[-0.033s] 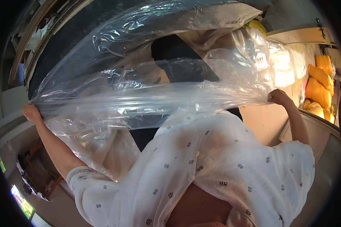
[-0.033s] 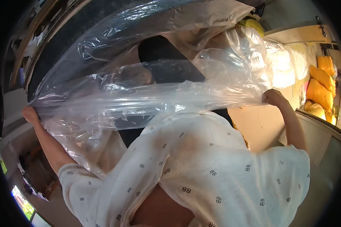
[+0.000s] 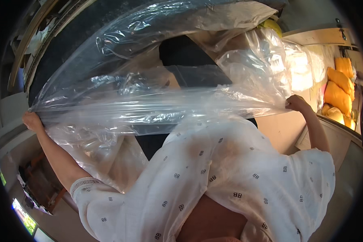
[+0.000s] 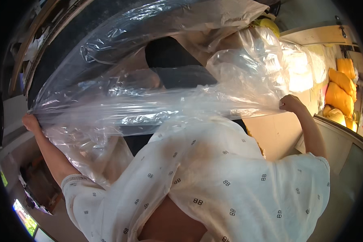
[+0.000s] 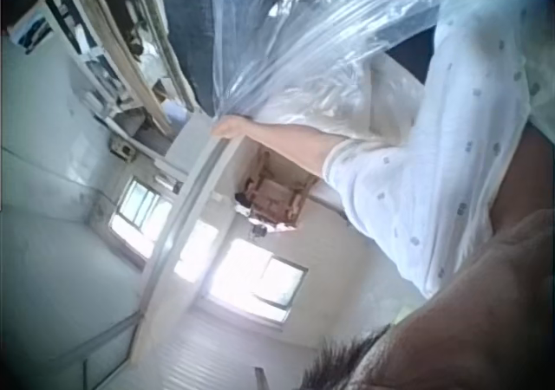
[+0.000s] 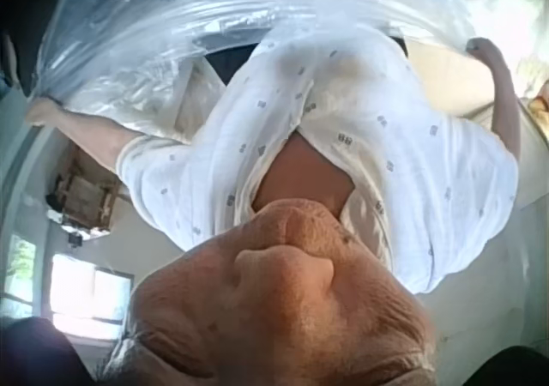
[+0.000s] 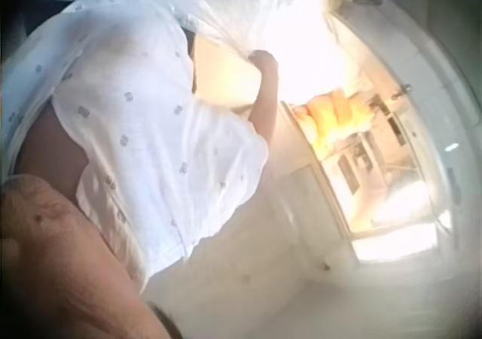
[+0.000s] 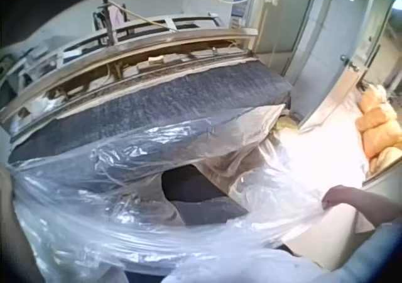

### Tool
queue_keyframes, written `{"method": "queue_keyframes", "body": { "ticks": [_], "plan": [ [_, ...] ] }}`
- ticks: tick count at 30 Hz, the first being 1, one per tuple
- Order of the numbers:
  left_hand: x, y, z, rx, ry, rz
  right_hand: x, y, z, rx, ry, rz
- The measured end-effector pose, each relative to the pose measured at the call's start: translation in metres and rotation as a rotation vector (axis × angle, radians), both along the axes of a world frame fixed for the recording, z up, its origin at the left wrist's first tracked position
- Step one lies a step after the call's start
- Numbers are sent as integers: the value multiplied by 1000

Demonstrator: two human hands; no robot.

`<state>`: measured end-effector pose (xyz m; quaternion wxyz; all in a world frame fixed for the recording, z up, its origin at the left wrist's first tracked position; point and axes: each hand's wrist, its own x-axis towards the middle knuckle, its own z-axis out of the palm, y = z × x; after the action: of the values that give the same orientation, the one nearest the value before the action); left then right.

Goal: Wrapping a large curved furniture component or similar industrial part in clear plastic sheeting.

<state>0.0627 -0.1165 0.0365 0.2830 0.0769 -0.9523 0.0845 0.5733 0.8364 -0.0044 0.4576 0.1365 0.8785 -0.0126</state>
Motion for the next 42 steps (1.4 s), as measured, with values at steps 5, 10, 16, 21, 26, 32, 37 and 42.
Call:
{"method": "queue_keyframes", "body": {
  "ticks": [5, 10, 16, 21, 26, 32, 37, 42],
  "plan": [
    [0, 23, 3, 116, 5, 75, -53, 15, -6, 21, 321, 142],
    [-2, 14, 0, 101, 46, 99, -215, -137, -22, -841, 803, -175],
    [3, 31, -4, 163, 128, 16, -251, -200, -83, -1002, 628, -467],
    [8, 25, 4, 223, 17, 147, -246, -192, -22, -1266, 650, -685],
    [-10, -13, -15, 318, 316, 29, -269, -177, 6, -1191, 913, -693],
    [18, -113, 111, 372, 698, -31, -309, -215, 1, -1174, 1242, -551],
    [95, -113, 218, 394, 769, -97, -308, -251, 23, -1082, 1464, -384],
    [154, -114, 239, 443, 670, -61, -314, -261, 45, -645, 1510, -187]
  ]
}}
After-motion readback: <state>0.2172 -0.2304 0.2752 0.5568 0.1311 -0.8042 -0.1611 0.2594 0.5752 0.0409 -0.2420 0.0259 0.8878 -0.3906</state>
